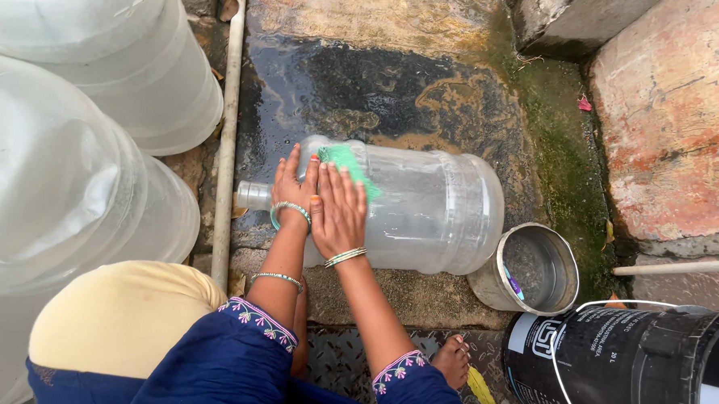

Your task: The person cleans a large plastic water dispenser bottle using a toothbrush and a green sponge. They scrub the inside and outside of the bottle, rinse it with water from a bucket, and wipe it down.

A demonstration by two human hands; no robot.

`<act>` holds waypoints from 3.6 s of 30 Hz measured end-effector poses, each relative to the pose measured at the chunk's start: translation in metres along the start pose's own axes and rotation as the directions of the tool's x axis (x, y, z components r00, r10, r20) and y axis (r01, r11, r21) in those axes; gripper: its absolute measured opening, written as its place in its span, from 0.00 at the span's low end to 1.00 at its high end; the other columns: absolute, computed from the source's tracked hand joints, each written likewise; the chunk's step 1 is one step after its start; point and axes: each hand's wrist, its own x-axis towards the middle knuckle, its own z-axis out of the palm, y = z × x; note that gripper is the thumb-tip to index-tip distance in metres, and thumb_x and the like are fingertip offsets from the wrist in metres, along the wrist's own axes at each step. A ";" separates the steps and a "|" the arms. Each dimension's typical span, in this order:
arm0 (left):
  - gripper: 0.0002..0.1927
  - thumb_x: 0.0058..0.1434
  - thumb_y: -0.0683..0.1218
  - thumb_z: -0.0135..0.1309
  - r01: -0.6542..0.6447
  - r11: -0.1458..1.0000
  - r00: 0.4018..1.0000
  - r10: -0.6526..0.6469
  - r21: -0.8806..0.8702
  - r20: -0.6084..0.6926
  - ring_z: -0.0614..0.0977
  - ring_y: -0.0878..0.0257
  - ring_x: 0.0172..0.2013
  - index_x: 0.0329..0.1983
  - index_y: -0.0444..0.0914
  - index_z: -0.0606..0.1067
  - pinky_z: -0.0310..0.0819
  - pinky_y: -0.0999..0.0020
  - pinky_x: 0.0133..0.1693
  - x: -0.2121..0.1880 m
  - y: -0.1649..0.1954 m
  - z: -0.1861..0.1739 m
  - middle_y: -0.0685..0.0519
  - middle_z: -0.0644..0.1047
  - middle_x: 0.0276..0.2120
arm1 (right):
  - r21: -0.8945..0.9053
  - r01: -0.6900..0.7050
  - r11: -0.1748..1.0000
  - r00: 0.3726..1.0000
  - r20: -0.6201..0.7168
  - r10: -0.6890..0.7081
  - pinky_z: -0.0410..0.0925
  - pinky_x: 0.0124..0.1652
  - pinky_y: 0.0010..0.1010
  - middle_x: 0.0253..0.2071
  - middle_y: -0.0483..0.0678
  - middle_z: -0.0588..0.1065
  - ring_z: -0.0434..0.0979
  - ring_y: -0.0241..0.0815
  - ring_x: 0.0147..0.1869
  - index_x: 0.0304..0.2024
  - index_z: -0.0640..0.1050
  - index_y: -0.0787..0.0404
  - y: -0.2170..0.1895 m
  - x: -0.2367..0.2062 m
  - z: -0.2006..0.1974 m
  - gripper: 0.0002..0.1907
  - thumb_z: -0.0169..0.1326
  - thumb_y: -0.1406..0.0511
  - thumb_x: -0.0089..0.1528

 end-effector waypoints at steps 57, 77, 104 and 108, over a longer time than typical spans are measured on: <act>0.25 0.67 0.62 0.38 -0.005 0.999 1.000 0.004 -0.051 -0.019 0.81 0.51 0.53 0.51 0.50 0.82 0.69 0.59 0.55 0.071 -0.012 0.017 0.50 0.81 0.50 | -0.004 -0.283 0.959 0.959 0.007 0.284 0.72 0.36 0.43 0.29 0.52 0.80 0.79 0.52 0.29 0.26 0.84 0.59 0.152 -0.142 -0.068 0.20 0.55 0.53 0.62; 0.24 0.56 0.50 0.64 0.147 0.478 0.988 -0.034 -0.866 0.149 0.85 0.53 0.46 0.53 0.37 0.72 0.83 0.51 0.51 0.067 0.039 -0.003 0.46 0.78 0.46 | -0.520 -0.653 0.551 0.416 0.363 0.834 0.57 0.67 0.53 0.78 0.51 0.49 0.48 0.56 0.78 0.75 0.51 0.50 0.402 -0.103 -0.149 0.57 0.68 0.54 0.50; 0.34 0.47 0.55 0.61 -0.898 0.330 0.260 0.932 -0.293 0.252 0.79 0.51 0.57 0.57 0.41 0.69 0.55 0.45 0.70 -0.154 0.250 0.056 0.49 0.79 0.52 | 0.190 -0.977 0.098 0.209 0.750 0.628 0.62 0.63 0.34 0.64 0.51 0.76 0.73 0.44 0.64 0.59 0.77 0.67 0.386 -0.117 -0.150 0.29 0.56 0.55 0.60; 0.33 0.47 0.55 0.62 -0.891 0.348 0.259 0.917 -0.291 0.303 0.79 0.52 0.55 0.56 0.42 0.70 0.56 0.46 0.70 -0.158 0.252 0.065 0.50 0.79 0.51 | 0.275 -0.961 0.034 0.232 0.733 0.639 0.46 0.71 0.42 0.73 0.47 0.66 0.57 0.42 0.77 0.64 0.72 0.62 0.380 -0.114 -0.163 0.34 0.57 0.53 0.59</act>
